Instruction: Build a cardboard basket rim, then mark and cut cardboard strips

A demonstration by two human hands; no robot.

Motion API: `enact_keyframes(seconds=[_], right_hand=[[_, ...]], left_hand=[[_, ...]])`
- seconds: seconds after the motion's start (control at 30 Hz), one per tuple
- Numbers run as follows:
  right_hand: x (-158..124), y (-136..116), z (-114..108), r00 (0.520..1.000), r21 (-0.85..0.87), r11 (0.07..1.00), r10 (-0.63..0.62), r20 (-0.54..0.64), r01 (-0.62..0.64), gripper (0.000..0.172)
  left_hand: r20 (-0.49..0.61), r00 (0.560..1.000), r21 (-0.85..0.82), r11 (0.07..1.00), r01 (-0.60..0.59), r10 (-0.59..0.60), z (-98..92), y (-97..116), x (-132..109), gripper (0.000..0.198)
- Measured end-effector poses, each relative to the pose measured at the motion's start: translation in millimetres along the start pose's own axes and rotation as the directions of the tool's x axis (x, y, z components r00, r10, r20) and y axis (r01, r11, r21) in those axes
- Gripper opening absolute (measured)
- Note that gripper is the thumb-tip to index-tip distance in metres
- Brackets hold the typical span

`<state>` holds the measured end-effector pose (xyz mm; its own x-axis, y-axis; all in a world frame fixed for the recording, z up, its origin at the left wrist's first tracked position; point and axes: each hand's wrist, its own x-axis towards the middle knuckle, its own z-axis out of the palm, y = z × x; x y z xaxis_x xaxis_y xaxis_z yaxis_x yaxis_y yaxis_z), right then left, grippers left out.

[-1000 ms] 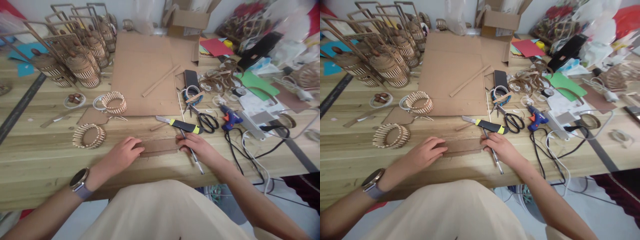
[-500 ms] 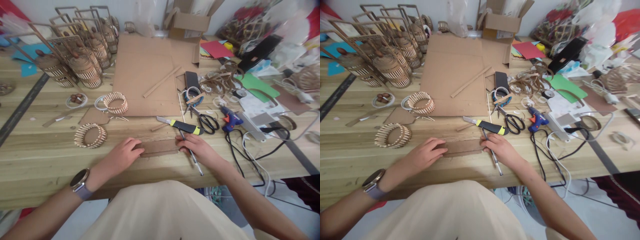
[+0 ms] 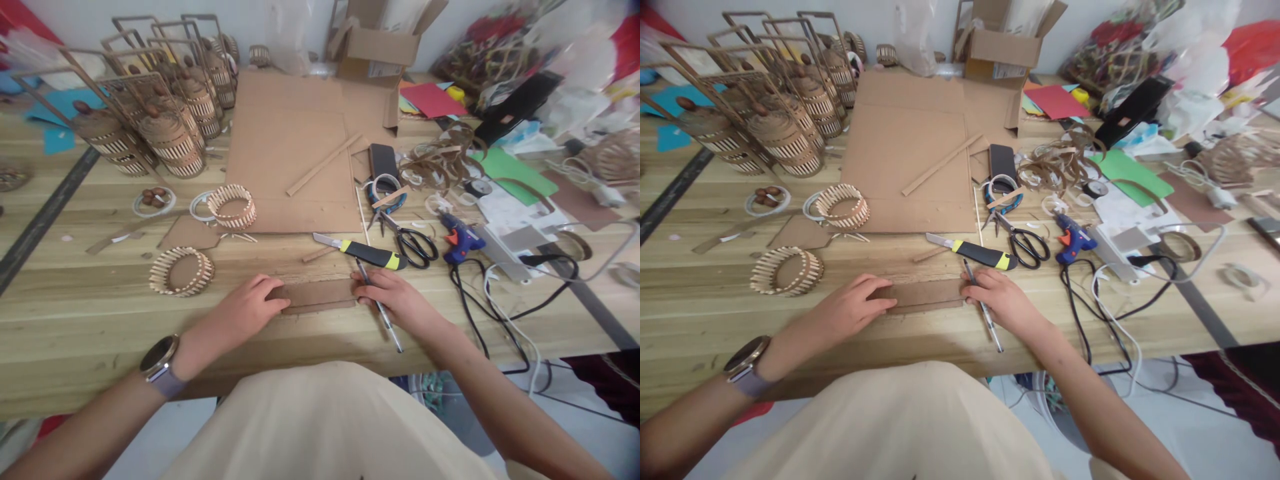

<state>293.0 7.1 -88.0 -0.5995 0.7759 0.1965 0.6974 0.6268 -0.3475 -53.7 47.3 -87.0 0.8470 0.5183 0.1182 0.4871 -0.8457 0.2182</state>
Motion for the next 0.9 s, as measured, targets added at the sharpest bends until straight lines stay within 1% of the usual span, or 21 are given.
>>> enact_keyframes(seconds=[0.07,0.13,0.23,0.3,0.4,0.53,0.7,0.9], right_hand=[[0,-1,-1,1.0,0.001,1.0,0.002,0.0,-0.002,0.022],[1,-1,-2,1.0,0.004,1.0,0.005,-0.004,-0.005,0.022],[1,-2,-2,1.0,0.004,1.0,-0.003,-0.011,0.003,0.022],[0,-1,0,1.0,0.004,1.0,-0.002,-0.018,0.002,0.022],[-2,0,2,0.999,0.0,1.0,0.001,-0.036,-0.001,0.023],[-4,1,6,0.999,-0.015,1.0,0.002,-0.051,-0.003,0.021],[-5,1,7,0.995,-0.007,1.0,-0.016,-0.097,0.015,0.019],[-4,1,6,0.995,0.01,1.0,-0.008,-0.1,0.009,0.019]], left_hand=[[-0.006,1.0,0.017,1.0,-0.014,0.014,0.1,-1,4,0.025],[0.012,1.0,0.019,0.999,-0.027,0.026,-1.1,-2,11,0.02],[0.088,0.995,-0.022,0.999,-0.045,0.047,-7.5,0,23,0.011],[0.134,0.989,-0.046,0.998,-0.05,0.056,-13.4,2,30,0.009],[0.171,0.983,-0.045,0.997,-0.064,0.071,-20.0,4,37,0.009],[0.172,0.981,-0.023,0.996,-0.084,0.087,-22.3,5,38,0.009],[0.202,0.976,0.002,0.997,-0.083,0.08,-21.7,7,38,0.003],[0.194,0.978,-0.013,0.997,-0.079,0.08,-19.9,7,37,0.008]])
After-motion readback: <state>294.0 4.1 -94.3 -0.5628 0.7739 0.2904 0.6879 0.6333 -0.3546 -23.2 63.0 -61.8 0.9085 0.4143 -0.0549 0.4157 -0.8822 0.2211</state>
